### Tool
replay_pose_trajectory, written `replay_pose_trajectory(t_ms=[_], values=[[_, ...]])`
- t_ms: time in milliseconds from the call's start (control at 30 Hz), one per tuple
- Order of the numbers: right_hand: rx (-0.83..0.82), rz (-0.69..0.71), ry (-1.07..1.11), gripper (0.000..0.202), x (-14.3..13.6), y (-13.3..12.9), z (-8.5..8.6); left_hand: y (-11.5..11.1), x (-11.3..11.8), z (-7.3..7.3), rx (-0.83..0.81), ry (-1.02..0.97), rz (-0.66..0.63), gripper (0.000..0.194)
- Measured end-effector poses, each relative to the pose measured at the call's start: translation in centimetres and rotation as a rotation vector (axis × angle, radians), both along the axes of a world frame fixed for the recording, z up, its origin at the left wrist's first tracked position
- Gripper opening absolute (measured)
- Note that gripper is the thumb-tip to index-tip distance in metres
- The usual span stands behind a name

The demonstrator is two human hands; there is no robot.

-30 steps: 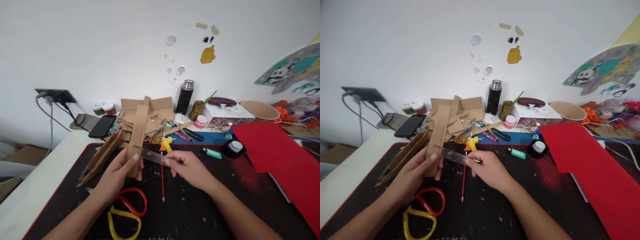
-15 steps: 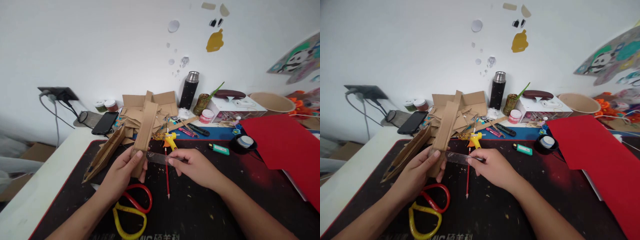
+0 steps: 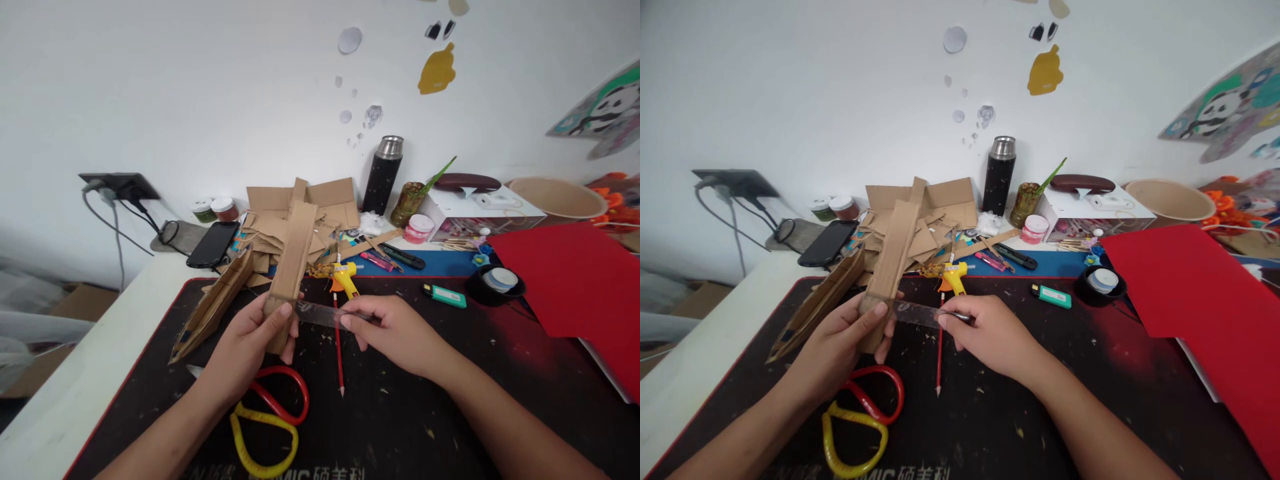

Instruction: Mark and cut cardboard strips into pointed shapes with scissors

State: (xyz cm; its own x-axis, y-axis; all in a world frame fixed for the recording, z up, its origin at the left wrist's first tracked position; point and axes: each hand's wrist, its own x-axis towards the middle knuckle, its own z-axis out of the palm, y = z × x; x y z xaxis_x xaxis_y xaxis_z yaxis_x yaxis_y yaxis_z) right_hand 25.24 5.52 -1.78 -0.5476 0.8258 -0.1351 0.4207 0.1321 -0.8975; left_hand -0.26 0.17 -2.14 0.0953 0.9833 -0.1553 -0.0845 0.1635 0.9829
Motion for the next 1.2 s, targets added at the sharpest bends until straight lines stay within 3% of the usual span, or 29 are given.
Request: replay_pose_trajectory(t_ms=[1200], values=[[-0.002,-0.010,-0.005,0.024,-0.21,-0.27,0.16,0.00,-0.06,0.04,0.027,0.028,-0.006,0.044]])
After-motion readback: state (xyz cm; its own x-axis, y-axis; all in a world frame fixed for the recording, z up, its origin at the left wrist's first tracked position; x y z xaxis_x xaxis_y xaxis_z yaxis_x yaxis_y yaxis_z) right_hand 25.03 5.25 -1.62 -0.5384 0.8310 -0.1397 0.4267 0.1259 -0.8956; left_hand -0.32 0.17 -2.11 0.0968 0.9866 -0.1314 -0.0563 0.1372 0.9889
